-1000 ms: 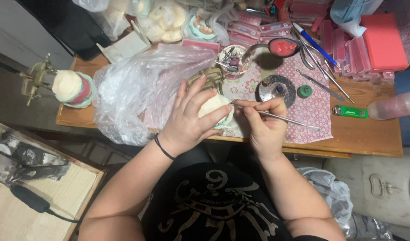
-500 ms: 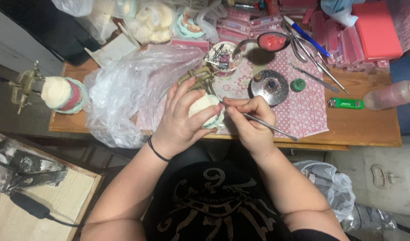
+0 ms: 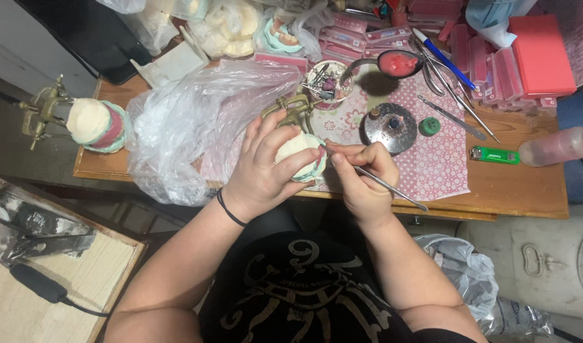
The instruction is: The person uses a metal sculpting tool to shape and smooth the pink and green material on a dental mold held in a metal clamp. They repeatedly scrape and refine the surface of the mold, occasionally rotating it to access different areas.
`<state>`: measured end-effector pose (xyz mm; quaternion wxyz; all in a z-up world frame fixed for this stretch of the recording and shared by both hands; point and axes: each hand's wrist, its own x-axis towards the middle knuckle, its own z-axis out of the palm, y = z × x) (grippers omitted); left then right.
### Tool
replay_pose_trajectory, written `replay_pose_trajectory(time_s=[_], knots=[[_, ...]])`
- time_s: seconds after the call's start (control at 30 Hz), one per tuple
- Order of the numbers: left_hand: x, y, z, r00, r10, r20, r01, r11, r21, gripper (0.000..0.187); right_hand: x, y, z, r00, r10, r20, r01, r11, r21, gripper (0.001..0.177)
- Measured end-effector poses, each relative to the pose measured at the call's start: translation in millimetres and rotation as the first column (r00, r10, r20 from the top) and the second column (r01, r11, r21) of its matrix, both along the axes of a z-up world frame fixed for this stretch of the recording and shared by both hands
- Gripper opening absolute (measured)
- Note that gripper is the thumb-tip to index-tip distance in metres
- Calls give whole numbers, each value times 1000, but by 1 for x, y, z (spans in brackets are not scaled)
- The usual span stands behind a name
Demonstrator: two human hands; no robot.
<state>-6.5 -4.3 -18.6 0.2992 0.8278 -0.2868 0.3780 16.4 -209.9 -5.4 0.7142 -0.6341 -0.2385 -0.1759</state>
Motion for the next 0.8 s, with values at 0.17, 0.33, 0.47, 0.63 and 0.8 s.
replay_pose_trajectory(time_s=[0.17,0.33,0.47,0.63,0.8], knots=[[-2,-1,0,1000,15,-16,-15,1000,3,53,-4,4,2,999,-17,43,17,1000,-7,27],[-2,-5,2,999,40,-18,-39,999,15,58,-4,4,6,996,-45,77,48,998,-31,28],[-5,-7,3,997,60,-40,-59,998,30,57,-5,1,2,994,-62,89,70,994,-79,29],[-3,-9,2,996,79,-28,-79,996,33,59,-8,5,10,993,-84,89,90,994,-68,28],[-4,-11,1,996,91,-15,-91,995,33,57,-17,5,11,985,-131,111,143,984,-108,28]])
